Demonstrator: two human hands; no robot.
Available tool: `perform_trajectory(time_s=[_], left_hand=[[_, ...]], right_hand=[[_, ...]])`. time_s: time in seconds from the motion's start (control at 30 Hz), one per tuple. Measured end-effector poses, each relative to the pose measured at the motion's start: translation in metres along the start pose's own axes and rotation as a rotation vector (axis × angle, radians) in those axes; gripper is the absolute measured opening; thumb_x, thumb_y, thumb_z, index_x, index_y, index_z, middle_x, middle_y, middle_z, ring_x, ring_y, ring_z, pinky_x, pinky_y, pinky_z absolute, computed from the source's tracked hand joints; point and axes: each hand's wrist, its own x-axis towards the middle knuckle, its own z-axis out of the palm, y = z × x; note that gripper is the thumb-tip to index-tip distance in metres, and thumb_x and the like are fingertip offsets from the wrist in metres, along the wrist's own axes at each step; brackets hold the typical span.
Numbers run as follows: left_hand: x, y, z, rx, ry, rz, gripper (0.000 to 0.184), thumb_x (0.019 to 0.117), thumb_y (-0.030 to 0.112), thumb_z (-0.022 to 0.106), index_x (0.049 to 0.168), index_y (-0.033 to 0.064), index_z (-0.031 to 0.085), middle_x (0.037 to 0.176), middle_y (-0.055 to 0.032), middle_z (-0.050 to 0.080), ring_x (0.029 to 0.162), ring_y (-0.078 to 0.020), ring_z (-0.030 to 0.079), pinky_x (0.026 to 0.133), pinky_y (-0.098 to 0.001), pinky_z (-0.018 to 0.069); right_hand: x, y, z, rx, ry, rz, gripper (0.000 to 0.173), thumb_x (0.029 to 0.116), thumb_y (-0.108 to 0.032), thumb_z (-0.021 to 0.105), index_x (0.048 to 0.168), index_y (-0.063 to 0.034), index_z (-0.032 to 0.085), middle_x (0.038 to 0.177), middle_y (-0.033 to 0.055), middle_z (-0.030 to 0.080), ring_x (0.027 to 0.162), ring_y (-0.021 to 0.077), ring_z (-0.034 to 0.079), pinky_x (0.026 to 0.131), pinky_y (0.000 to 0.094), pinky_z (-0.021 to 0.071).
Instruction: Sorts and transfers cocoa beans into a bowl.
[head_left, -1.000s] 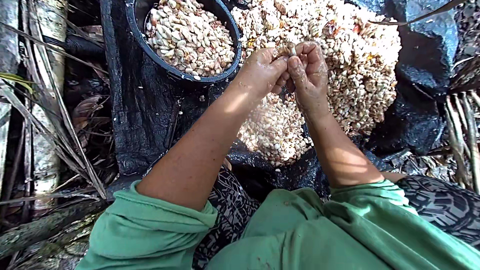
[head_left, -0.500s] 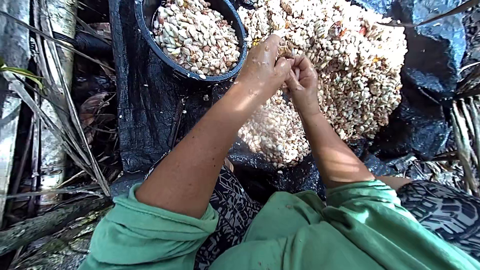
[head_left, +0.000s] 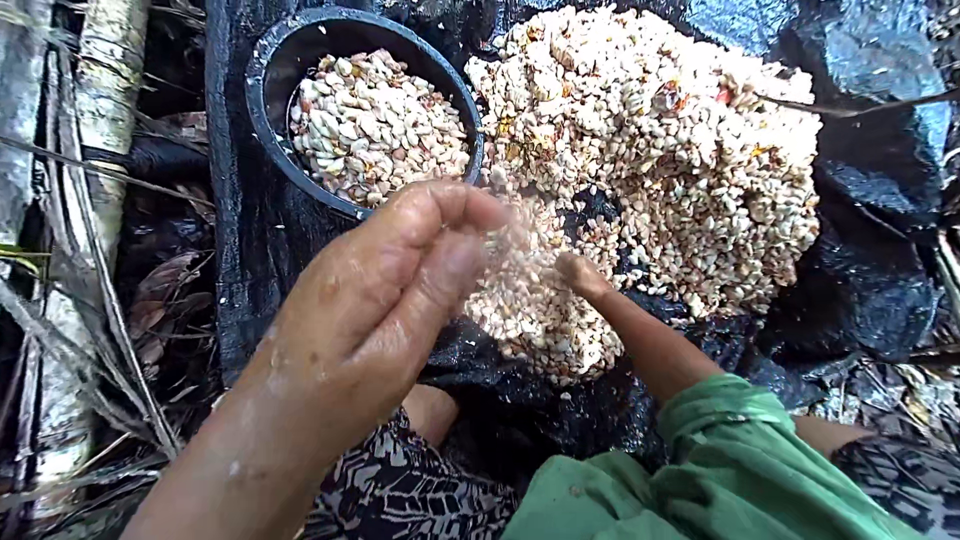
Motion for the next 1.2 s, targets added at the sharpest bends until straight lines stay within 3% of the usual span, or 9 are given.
perform_trajectory(time_s=[0.23, 0.47, 0.63, 0.7, 0.77, 0.8, 1.0, 1.07, 1.2], left_hand=[[0.037, -0.042, 0.021, -0.043, 0.009, -0.239, 0.024, 0.1038, 0.018, 0.046, 0.111, 0.0149, 0.068, 0.069, 0.0086, 0.055, 0.054, -0.0021, 0.049, 0.050, -0.0167, 0.0427], [0.070, -0.064, 0.029, -0.026, -0.024, -0.277, 0.028, 0.1037, 0.016, 0.044, 0.111, 0.0137, 0.071, 0.070, 0.0088, 0.054, 0.054, -0.0010, 0.043, 0.050, -0.0188, 0.0363], [0.082, -0.061, 0.042, -0.037, 0.009, -0.307, 0.028, 0.1060, 0.013, 0.042, 0.113, 0.0072, 0.069, 0.074, 0.0048, 0.055, 0.058, -0.0027, 0.044, 0.055, -0.0213, 0.0382], [0.082, -0.054, 0.048, -0.016, 0.001, -0.342, 0.029, 0.1065, 0.011, 0.040, 0.116, 0.0048, 0.067, 0.080, 0.0002, 0.058, 0.062, -0.0055, 0.047, 0.059, -0.0250, 0.0409], [0.080, -0.050, 0.053, -0.003, -0.020, -0.359, 0.028, 0.1076, 0.012, 0.039, 0.120, 0.0033, 0.063, 0.086, -0.0034, 0.059, 0.067, -0.0080, 0.049, 0.062, -0.0277, 0.0427], [0.080, -0.049, 0.056, 0.002, -0.032, -0.357, 0.027, 0.1078, 0.011, 0.039, 0.121, 0.0029, 0.061, 0.088, -0.0047, 0.059, 0.067, -0.0087, 0.049, 0.063, -0.0281, 0.0435], [0.078, -0.036, 0.066, 0.130, -0.246, -0.315, 0.030, 0.1065, 0.003, 0.038, 0.117, -0.0036, 0.065, 0.108, -0.0174, 0.070, 0.092, -0.0255, 0.071, 0.087, -0.0461, 0.0571], [0.077, -0.034, 0.071, 0.198, -0.296, -0.252, 0.029, 0.1047, 0.000, 0.042, 0.110, -0.0032, 0.070, 0.109, -0.0170, 0.071, 0.096, -0.0284, 0.070, 0.092, -0.0498, 0.0550], [0.079, -0.028, 0.076, 0.244, -0.380, -0.215, 0.030, 0.1088, 0.012, 0.045, 0.127, 0.0012, 0.066, 0.119, -0.0198, 0.068, 0.112, -0.0329, 0.066, 0.103, -0.0537, 0.0492]], right_hand=[[0.084, -0.005, -0.006, -0.095, 0.000, 0.214, 0.061, 0.1041, -0.042, 0.057, 0.147, 0.0007, 0.049, 0.147, 0.0302, 0.050, 0.134, 0.0483, 0.051, 0.108, 0.0669, 0.0421], [0.033, -0.018, 0.034, 0.080, -0.213, 0.032, 0.041, 0.1080, -0.027, 0.050, 0.134, 0.0033, 0.059, 0.127, 0.0281, 0.064, 0.122, 0.0417, 0.062, 0.107, 0.0586, 0.0451], [-0.006, -0.025, 0.021, 0.258, -0.093, 0.023, 0.040, 0.1096, -0.024, 0.048, 0.131, 0.0079, 0.059, 0.125, 0.0293, 0.065, 0.120, 0.0397, 0.063, 0.108, 0.0539, 0.0458], [-0.021, -0.032, 0.011, 0.399, -0.015, 0.022, 0.039, 0.1109, -0.024, 0.044, 0.128, 0.0072, 0.060, 0.109, 0.0258, 0.068, 0.098, 0.0332, 0.067, 0.093, 0.0489, 0.0529], [-0.035, -0.039, 0.007, 0.700, 0.085, -0.053, 0.033, 0.1097, -0.021, 0.037, 0.110, 0.0030, 0.059, 0.072, 0.0060, 0.054, 0.060, 0.0126, 0.054, 0.062, 0.0302, 0.0507], [-0.043, -0.044, 0.005, 0.896, 0.115, -0.101, 0.030, 0.1078, -0.021, 0.035, 0.103, -0.0018, 0.057, 0.065, -0.0026, 0.049, 0.055, 0.0069, 0.051, 0.058, 0.0261, 0.0491], [-0.093, -0.084, -0.031, 1.514, 0.145, -0.271, 0.055, 0.1117, -0.042, 0.019, 0.120, -0.0092, 0.062, 0.084, 0.0034, 0.070, 0.077, 0.0183, 0.071, 0.073, 0.0374, 0.0613], [-0.109, -0.097, -0.043, 1.508, 0.106, -0.377, 0.041, 0.1093, -0.037, 0.035, 0.126, -0.0125, 0.062, 0.092, 0.0057, 0.073, 0.083, 0.0202, 0.072, 0.076, 0.0384, 0.0611], [-0.126, -0.120, -0.057, 1.333, 0.114, -0.602, 0.036, 0.1001, -0.045, 0.061, 0.121, -0.0153, 0.065, 0.084, 0.0009, 0.070, 0.068, 0.0102, 0.066, 0.064, 0.0259, 0.0562]])
